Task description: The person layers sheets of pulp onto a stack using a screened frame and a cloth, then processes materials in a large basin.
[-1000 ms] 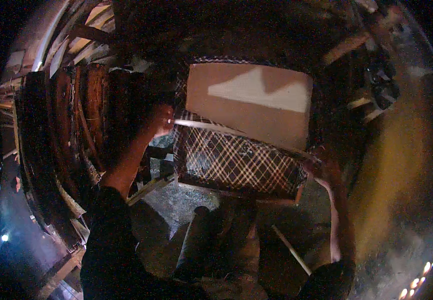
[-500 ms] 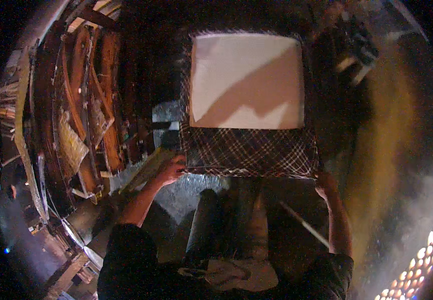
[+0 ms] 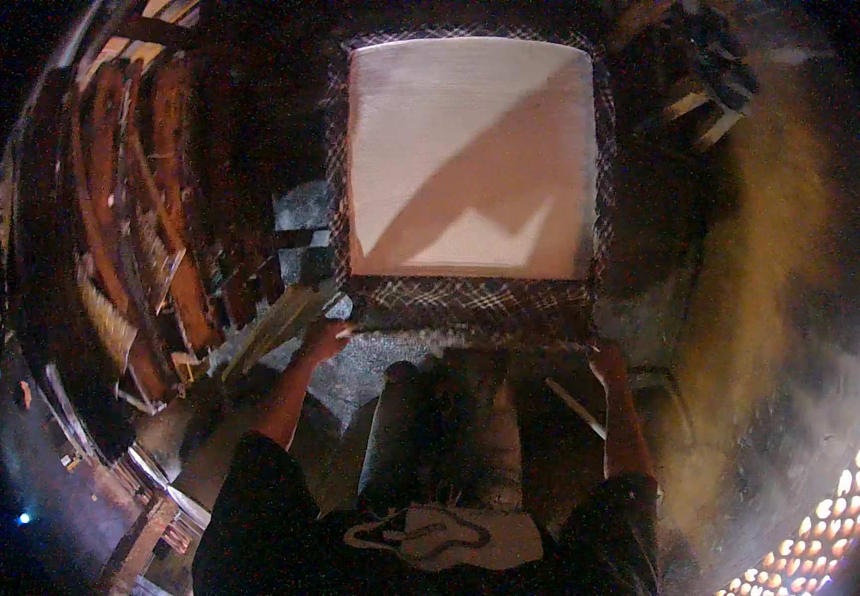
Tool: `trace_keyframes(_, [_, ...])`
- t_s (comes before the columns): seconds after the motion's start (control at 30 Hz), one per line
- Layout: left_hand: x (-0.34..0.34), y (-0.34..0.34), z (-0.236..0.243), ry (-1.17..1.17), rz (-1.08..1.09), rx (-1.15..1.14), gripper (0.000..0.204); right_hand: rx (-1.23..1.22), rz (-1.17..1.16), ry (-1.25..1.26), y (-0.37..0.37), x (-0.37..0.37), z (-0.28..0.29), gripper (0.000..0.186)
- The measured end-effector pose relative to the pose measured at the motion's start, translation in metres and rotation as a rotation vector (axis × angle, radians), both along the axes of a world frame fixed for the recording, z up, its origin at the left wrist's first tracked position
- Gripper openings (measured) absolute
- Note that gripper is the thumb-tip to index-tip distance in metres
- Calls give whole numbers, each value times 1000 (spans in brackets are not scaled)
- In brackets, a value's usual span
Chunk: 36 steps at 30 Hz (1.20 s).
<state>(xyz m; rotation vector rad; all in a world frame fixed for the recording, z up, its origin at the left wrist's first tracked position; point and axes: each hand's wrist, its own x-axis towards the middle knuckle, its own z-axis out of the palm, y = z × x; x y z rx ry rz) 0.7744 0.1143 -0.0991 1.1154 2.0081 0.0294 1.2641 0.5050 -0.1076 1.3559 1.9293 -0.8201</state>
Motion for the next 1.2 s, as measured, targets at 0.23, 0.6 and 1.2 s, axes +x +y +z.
trace_keyframes(0.23, [-107, 66, -48, 139, 863, 234, 38, 244, -290, 263, 164, -93, -47, 29])
trace_keyframes(0.6, [-208, 307, -61, -336, 1487, 223, 60, -259, -1098, 586, 316, -246, -79, 36])
trace_keyframes(1.2, [-308, 263, -30, -214, 1230, 446, 27, -16, -755, 507, 280, -156, -113, 30])
